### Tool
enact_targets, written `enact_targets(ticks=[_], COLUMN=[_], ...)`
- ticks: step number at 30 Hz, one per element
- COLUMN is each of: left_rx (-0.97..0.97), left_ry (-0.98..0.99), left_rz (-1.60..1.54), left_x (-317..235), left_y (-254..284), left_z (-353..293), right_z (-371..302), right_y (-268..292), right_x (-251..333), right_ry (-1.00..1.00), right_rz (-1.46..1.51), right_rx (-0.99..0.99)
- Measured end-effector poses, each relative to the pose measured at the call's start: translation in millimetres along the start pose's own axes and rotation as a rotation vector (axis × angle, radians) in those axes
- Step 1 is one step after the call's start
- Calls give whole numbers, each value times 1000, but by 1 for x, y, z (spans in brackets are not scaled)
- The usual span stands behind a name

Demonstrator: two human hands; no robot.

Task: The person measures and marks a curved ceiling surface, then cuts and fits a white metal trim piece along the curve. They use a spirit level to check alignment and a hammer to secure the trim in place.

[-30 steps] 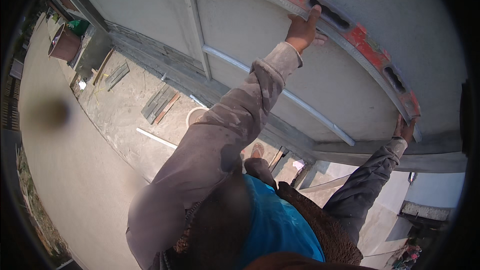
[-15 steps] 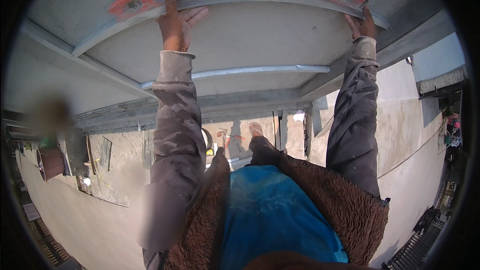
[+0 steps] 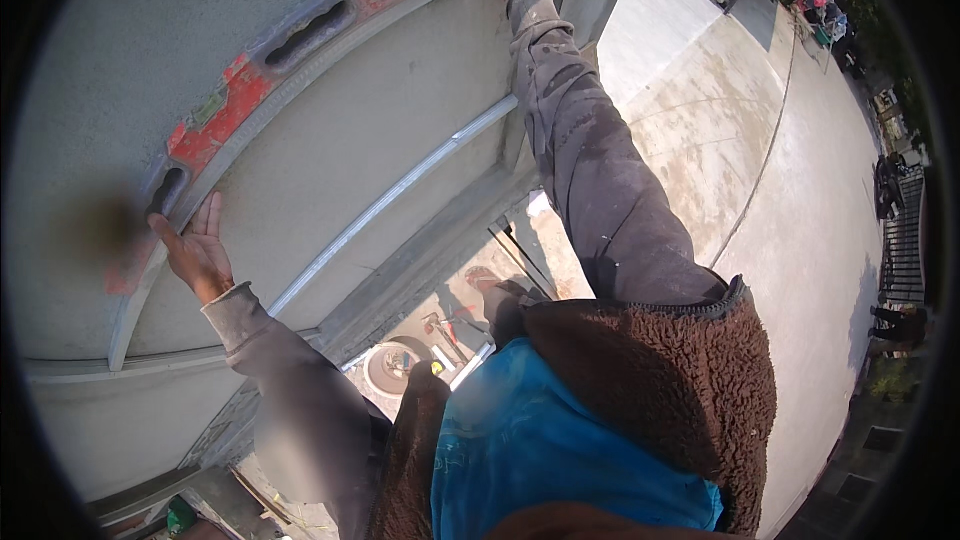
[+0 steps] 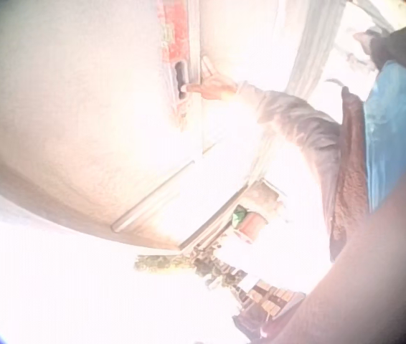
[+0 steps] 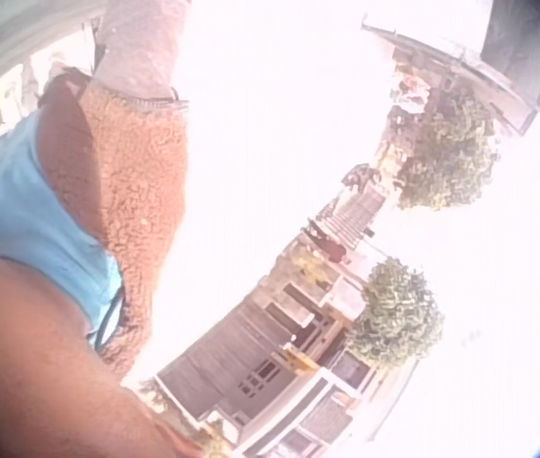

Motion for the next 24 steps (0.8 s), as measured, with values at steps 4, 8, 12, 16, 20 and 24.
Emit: enact_targets(ticks=[4,8,12,16,20,24], left_rx=[70,79,100,79,63,80], left_ry=[34,51,38,42,30,12], left_rz=[-24,-19,-13,-27,-71,-85], left_x=[14,15,21,19,15,11], left_y=[-6,-5,-8,-5,-6,-15], left_z=[13,15,13,7,4,5], right_z=[47,45,27,21,33,46], right_y=[5,-12,-22,-26,-28,-35], right_x=[9,14,22,30,39,66], right_ry=[351,505,380,371,387,388], right_rz=[-609,-631,-612,-803,-1236,-1507], right_rx=[-218,-418,-533,-498,-336,-242])
Point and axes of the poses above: each hand's wrist, its own z-axis towards the middle knuckle, its own y-axis out of the back of the hand, x = y × z, the point moved 4 cm from there along z, towards the middle knuckle
